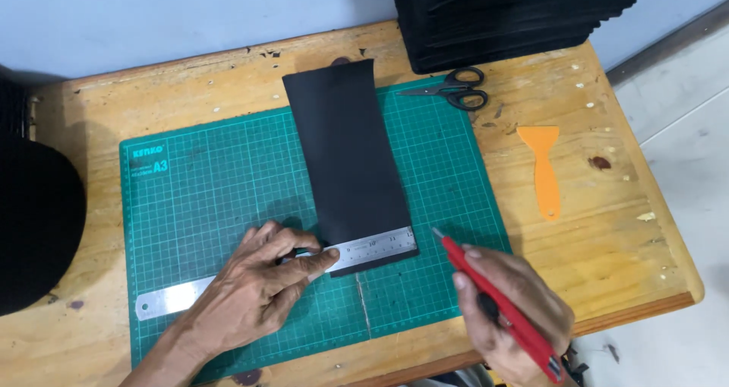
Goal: The person measures and cuts a piece of black fabric on a green cutting mat using a metal ruler and a red utility knife. They align the ruler to mark straight lines and slice through the material to create rectangular pieces, repeating the process for multiple cuts.
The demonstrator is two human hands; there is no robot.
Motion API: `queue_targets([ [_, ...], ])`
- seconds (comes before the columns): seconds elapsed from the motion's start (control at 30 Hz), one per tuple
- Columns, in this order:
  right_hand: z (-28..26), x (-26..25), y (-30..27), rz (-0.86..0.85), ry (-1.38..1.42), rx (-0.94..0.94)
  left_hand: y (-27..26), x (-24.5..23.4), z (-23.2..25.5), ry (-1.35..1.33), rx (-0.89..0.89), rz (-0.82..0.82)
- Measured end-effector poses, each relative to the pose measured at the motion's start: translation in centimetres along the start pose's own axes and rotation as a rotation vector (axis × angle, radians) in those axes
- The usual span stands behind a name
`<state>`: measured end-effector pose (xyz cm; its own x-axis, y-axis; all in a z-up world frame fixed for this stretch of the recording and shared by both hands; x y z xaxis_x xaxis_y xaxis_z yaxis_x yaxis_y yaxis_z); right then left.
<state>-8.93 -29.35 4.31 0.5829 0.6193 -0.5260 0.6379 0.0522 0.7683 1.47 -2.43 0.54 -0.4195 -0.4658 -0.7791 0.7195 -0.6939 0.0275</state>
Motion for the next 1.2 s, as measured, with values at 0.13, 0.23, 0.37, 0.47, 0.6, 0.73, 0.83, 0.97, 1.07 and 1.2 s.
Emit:
queue_targets([
  [0.13, 0.1, 0.3, -0.4, -0.008, -0.002, -0.003, -0.1, 0.1, -0.1, -0.013, 0.005, 0.006],
  [0.23, 0.2, 0.5, -0.6, -0.029, 0.026, -0.012, -0.1, 0.0, -0.1, 0.001, 0.015, 0.013],
  [0.37, 0.0, 0.8, -0.7, -0.057, 0.022, -0.045, 0.0, 0.1, -0.1, 0.011, 0.018, 0.017],
  [0.47, -0.1, 1.0, -0.6, -0.063, 0.025, -0.049, 0.0, 0.0, -0.1, 0.015, 0.029, 0.028],
  [0.6, -0.3, 1.0, -0.5, -0.086, 0.006, -0.081, 0.1, -0.2, 0.3, 0.009, 0.051, 0.053],
  [0.73, -0.4, 1.3, -0.1, -0.073, -0.010, -0.150, 0.2, -0.3, 0.3, 0.022, 0.057, 0.049],
  [0.83, -0.4, 1.2, -0.1, -0.083, -0.001, -0.181, 0.2, -0.4, 0.4, 0.027, 0.075, 0.066],
  [0.97, -0.4, 1.3, -0.2, -0.084, -0.018, -0.174, 0.1, -0.4, 0.4, 0.034, 0.074, 0.065],
  [1.07, -0.3, 1.3, -0.3, -0.077, -0.024, -0.180, 0.2, -0.4, 0.5, 0.036, 0.077, 0.069],
  [1.2, 0.1, 1.4, -0.6, -0.070, -0.015, -0.224, 0.2, -0.3, 0.5, 0.045, 0.079, 0.075],
])
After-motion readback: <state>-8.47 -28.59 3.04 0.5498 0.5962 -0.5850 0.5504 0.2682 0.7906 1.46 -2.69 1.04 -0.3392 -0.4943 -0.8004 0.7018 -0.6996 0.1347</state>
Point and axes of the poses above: each hand's wrist, its own y-axis towards the middle knuckle, its own x-axis out of the palm, z = x × y, the point moved 3 cm from there along y, towards the middle knuckle, and after that the axes turned 14 degrees about -x, right-handed, at the moved point
